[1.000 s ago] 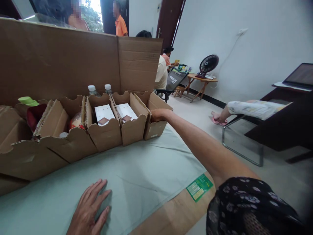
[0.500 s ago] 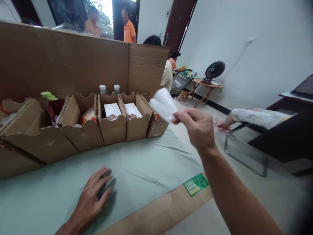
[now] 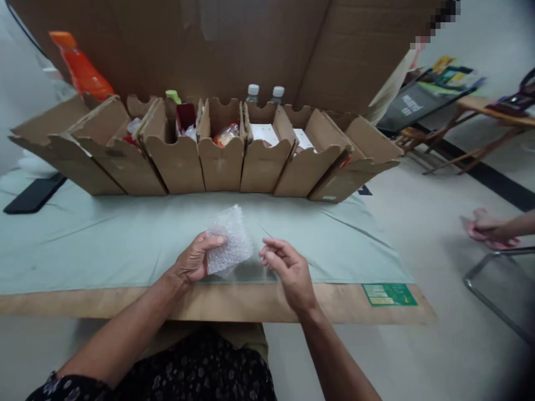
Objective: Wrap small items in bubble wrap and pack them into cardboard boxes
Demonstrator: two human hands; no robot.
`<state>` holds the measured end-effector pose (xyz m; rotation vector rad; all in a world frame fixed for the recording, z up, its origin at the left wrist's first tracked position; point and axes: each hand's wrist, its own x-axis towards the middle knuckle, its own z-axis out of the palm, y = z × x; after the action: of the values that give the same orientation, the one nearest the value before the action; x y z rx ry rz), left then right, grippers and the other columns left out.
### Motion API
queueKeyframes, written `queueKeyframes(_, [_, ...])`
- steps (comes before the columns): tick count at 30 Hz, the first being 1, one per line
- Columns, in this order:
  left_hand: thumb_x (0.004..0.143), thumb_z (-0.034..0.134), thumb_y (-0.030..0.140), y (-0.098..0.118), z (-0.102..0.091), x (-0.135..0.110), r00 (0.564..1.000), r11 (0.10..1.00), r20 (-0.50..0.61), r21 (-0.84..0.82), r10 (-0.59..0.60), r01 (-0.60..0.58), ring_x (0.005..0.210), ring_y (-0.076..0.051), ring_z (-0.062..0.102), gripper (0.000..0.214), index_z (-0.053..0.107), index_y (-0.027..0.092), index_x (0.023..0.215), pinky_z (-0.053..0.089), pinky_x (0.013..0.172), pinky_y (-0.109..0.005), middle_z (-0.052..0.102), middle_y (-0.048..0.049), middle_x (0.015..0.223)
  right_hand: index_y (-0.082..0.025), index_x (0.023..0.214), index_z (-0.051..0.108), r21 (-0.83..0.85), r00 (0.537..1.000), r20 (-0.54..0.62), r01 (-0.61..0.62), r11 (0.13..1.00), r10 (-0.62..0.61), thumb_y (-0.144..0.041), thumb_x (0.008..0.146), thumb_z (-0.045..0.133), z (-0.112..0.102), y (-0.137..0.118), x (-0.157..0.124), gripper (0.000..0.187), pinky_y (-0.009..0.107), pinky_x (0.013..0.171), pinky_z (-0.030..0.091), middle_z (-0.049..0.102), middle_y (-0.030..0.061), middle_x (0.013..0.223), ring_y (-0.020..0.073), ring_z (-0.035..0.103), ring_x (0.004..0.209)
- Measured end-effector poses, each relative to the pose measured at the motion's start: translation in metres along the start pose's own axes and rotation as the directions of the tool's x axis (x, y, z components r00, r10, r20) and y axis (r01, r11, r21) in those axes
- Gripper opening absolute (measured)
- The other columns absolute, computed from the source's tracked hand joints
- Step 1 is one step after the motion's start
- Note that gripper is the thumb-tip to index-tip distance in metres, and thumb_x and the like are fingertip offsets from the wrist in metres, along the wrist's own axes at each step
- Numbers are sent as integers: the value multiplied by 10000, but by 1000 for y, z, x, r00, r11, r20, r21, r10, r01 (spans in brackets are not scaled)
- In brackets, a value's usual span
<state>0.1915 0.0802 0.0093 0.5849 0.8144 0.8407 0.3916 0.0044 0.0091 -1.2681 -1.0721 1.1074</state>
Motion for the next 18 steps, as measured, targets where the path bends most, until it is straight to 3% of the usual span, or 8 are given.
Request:
queueKeyframes(1, [563,918,287,2,-2,-2,999,1000,36,-21,-5,6,765,-246,753,451,728,134,943,622,794,-386,782,-61,832,-229,1151,729,48,999,-16,-39,998,40,-477,842,755,-2,-1,7,397,271,660,538,764,62,1031,169,692,828])
queueKeyframes(3, [564,907,278,6,-1,-5,990,999,137,-40,-25,31,815,-264,758,485,734,119,988,614,816,-394,789,-87,883,-232,1146,738,145,990,70,-131,981,121,-605,775,787,0,-3,22,528,286,676,555,752,93,1172,217,707,954])
queueKeyframes(6, [560,921,258,8,2,-4,980,999,193,-8,-47,49,825,-260,747,491,729,103,985,597,781,-368,782,-103,896,-199,990,778,268,963,196,-235,934,186,-691,632,854,19,-3,42,613,339,713,580,787,94,998,266,724,922])
queueKeyframes(9, [559,936,216,10,-2,3,994,999,105,-29,21,-18,779,-204,720,470,715,125,963,569,737,-305,762,-55,853,-186,886,772,340,982,95,-188,921,166,-549,529,960,35,-2,57,542,333,728,579,782,50,845,227,716,801])
queueKeyframes(13, [651,883,293,20,-16,13,994,986,40,-137,106,-99,709,-138,676,382,675,179,951,545,693,-248,699,16,782,-206,880,737,374,987,-83,-94,923,134,-440,539,972,32,1,67,476,278,703,551,774,-2,829,153,671,704])
queueKeyframes(18, [750,769,346,21,-19,15,998,985,44,-172,34,-26,614,-114,630,287,667,154,938,494,538,-222,675,-20,807,-212,846,692,413,978,-128,-99,905,165,-463,524,972,20,8,67,495,270,619,539,742,-20,756,145,643,629])
